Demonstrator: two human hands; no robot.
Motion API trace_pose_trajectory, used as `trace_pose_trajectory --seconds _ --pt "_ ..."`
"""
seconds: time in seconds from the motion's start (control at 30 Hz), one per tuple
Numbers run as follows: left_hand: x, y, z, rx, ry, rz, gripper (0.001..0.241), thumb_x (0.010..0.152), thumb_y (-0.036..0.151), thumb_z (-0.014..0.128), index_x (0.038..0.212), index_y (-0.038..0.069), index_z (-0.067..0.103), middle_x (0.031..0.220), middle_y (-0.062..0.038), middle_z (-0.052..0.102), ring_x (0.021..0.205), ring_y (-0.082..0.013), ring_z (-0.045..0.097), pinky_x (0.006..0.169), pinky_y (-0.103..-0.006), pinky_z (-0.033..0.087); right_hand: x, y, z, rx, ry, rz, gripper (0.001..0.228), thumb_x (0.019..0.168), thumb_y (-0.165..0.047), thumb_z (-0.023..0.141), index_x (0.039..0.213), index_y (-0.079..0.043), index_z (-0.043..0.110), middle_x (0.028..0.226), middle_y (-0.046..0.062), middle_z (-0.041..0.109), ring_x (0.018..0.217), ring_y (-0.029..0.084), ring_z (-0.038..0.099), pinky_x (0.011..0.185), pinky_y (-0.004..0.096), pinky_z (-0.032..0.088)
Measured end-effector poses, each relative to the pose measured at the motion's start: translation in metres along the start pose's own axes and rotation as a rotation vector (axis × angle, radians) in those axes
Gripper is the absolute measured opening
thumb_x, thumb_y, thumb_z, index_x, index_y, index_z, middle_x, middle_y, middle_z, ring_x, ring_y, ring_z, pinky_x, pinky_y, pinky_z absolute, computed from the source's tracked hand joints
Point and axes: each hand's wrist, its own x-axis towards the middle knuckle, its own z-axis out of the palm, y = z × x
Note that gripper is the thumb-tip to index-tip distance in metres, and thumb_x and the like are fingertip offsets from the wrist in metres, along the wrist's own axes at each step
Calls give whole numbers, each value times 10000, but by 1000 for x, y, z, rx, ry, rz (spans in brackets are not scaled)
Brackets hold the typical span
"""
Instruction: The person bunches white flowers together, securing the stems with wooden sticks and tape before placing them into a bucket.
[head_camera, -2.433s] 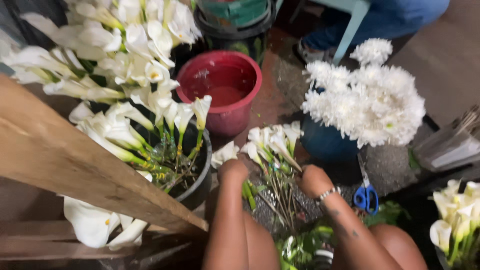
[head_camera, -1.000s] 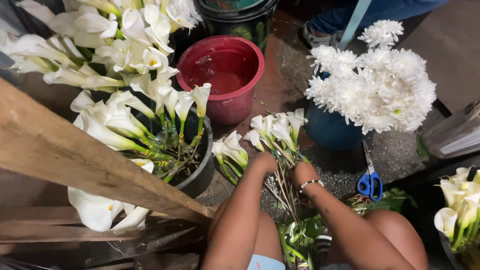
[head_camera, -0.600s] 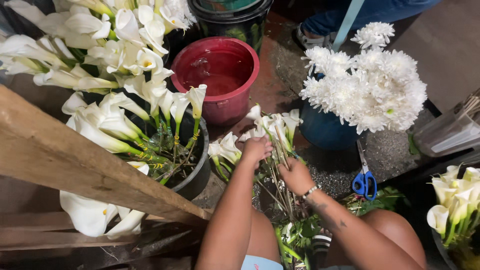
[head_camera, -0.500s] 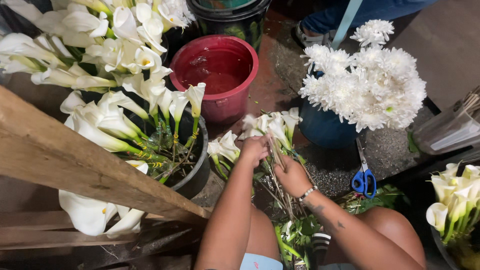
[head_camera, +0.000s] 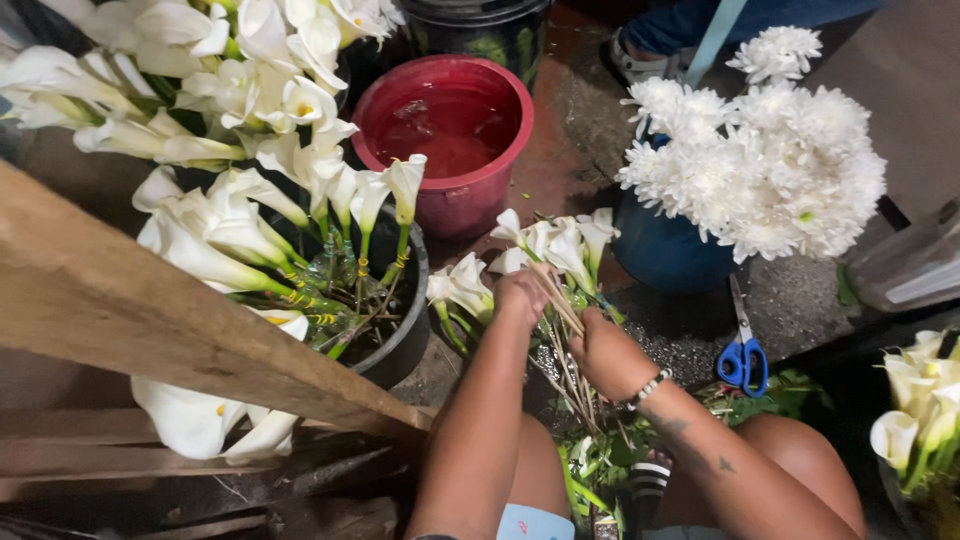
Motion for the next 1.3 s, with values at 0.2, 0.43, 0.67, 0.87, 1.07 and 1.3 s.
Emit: trace_pose_trajectory --seconds 0.2,0.43,0.67,0.87,1.07,1.3 --pt "-52 54 5 438 240 31 176 902 275 646 947 136 745 794 -59 746 673 -273 743 507 -361 589 -38 -13 -3 -108 -91 -38 368 944 -325 571 1251 -124 592 988 238 745 1019 437 735 877 543 595" --pt "0 10 20 83 -245 78 451 923 232 801 1297 41 635 971 -82 661 904 -206 675 973 -430 587 16 47 -45 163 252 -16 288 955 -199 559 1177 -21 601 1003 373 690 1073 556 644 886 653 513" --pt "-61 26 31 61 -360 71 538 858 200 884 1275 12 601 1178 -136 703 1017 -262 647 1023 -573 504 39 43 -37 576 327 25 355 885 -259 745 1207 -109 735 991 171 766 934 311 718 733 418 590" --pt "-75 31 35 224 -350 182 518 918 257 839 1308 -32 658 1278 -234 686 1249 -424 609 1028 -603 484 53 39 -20 640 323 -25 370 793 -176 861 1139 -71 782 944 125 776 879 233 704 771 404 580" --pt "-56 24 28 572 -300 359 480 881 320 879 1266 76 728 1149 -147 746 1082 -317 713 947 -510 575 58 47 -14 663 351 7 202 848 -149 813 1042 -92 821 821 79 764 772 158 658 744 320 547" --pt "-67 30 28 338 -435 290 502 858 181 860 1300 3 700 1142 -187 730 1110 -270 676 1056 -575 439 51 44 -27 965 369 12 131 910 -104 655 895 -56 777 484 18 476 322 92 353 330 243 327"
